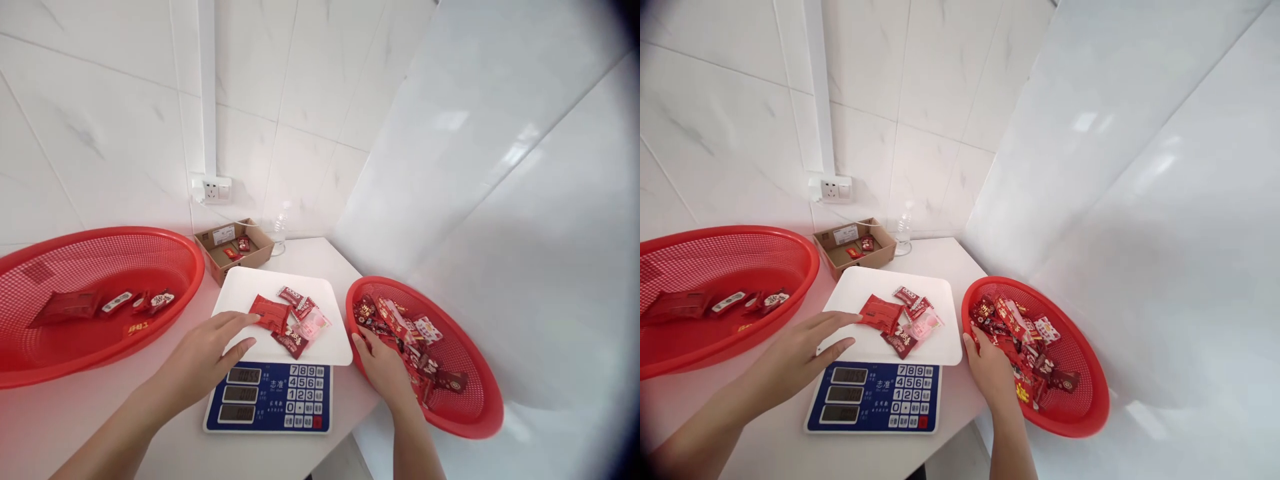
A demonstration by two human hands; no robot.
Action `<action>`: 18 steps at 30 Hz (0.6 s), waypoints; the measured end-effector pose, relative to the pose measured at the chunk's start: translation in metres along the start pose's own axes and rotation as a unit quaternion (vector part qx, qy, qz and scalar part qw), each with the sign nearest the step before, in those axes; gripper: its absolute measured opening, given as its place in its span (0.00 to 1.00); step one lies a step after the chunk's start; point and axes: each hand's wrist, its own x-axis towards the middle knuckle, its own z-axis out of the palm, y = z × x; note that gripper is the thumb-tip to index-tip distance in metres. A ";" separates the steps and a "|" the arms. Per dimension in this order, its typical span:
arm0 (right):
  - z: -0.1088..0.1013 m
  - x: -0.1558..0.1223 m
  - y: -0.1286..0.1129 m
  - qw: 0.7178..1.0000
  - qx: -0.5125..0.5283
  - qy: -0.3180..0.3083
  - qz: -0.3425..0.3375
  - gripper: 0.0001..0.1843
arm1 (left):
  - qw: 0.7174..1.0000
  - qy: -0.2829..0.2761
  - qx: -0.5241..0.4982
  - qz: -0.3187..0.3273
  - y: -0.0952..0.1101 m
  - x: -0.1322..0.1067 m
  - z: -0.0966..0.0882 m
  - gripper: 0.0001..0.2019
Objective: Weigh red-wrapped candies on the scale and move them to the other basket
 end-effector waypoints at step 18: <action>-0.007 -0.008 -0.002 0.996 -0.059 -0.050 -0.037 0.31 | 0.945 0.184 0.211 -0.168 -0.048 -0.065 -0.013 0.22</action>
